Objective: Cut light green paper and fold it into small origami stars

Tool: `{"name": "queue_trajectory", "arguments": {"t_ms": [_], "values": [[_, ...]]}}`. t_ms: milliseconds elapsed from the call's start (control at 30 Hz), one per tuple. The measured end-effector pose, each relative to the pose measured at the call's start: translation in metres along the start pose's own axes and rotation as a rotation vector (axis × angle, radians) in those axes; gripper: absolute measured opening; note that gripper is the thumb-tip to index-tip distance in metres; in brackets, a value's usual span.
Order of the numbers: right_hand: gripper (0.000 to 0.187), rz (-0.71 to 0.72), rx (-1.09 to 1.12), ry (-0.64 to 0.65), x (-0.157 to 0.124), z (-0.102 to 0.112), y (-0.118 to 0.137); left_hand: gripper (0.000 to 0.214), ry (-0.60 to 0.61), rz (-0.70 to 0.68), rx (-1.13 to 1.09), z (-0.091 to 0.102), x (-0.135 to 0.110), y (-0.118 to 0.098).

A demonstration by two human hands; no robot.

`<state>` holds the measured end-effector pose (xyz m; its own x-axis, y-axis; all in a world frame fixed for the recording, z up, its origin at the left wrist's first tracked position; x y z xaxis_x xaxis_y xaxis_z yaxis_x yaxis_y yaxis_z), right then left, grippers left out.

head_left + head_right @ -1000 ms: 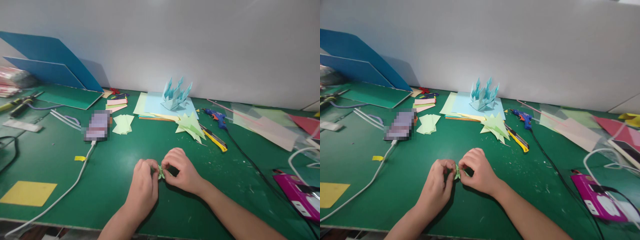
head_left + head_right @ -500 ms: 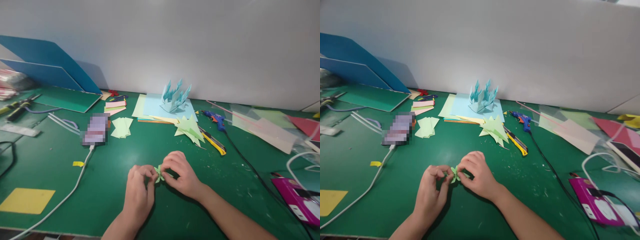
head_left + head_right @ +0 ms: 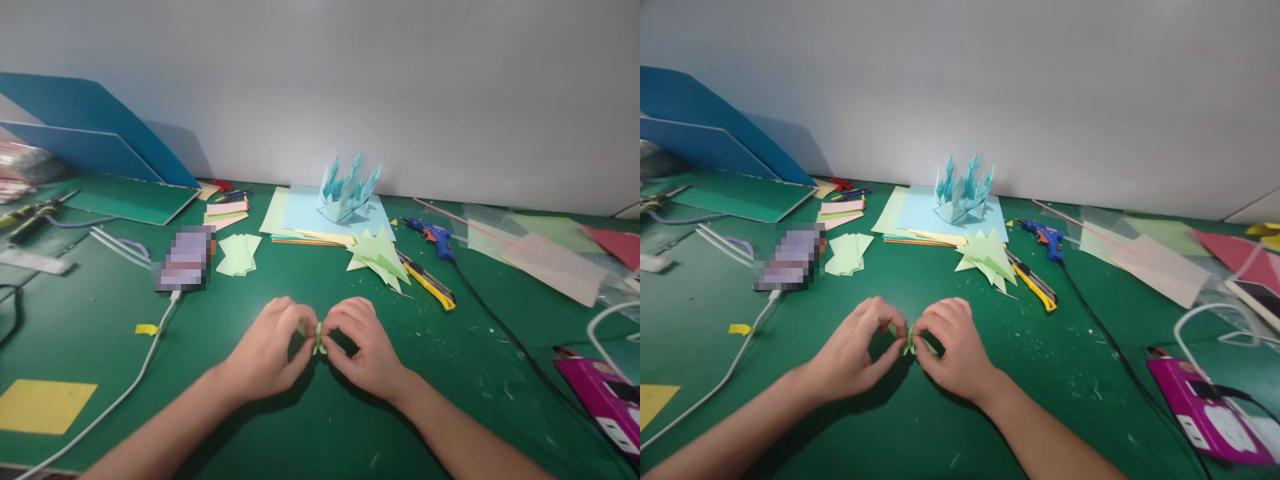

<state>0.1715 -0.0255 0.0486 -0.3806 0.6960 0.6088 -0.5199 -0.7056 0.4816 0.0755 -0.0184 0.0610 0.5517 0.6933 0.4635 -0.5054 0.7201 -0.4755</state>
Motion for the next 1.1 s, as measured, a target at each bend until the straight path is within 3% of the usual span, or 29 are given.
{"name": "queue_trajectory", "arguments": {"t_ms": [100,400,567,1100], "values": [[0.01,-0.016,-0.007,-0.039,0.002,0.001,-0.004,0.016,0.079,-0.14,-0.121,-0.001,0.013,0.004],[0.01,-0.049,0.016,-0.002,0.006,-0.008,-0.003,0.024,0.136,-0.033,-0.141,0.0,0.006,0.027],[0.011,-0.063,0.024,-0.011,0.007,-0.008,-0.004,0.008,0.203,0.025,-0.008,0.001,0.007,0.034],[0.012,-0.116,0.07,-0.031,0.006,-0.013,-0.006,0.012,0.144,-0.02,0.017,0.0,0.005,0.029]]}}
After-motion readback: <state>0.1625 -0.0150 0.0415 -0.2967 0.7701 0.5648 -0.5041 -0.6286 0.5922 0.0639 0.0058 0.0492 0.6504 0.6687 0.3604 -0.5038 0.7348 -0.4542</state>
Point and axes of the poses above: each hand's wrist, its own x-axis towards the middle knuckle, its own z-axis out of the back of the hand, y = z × x, the point moved 9 cm from there along x, towards the middle knuckle, and after that the axes turned 7 degrees about z, right-handed, at the moved point
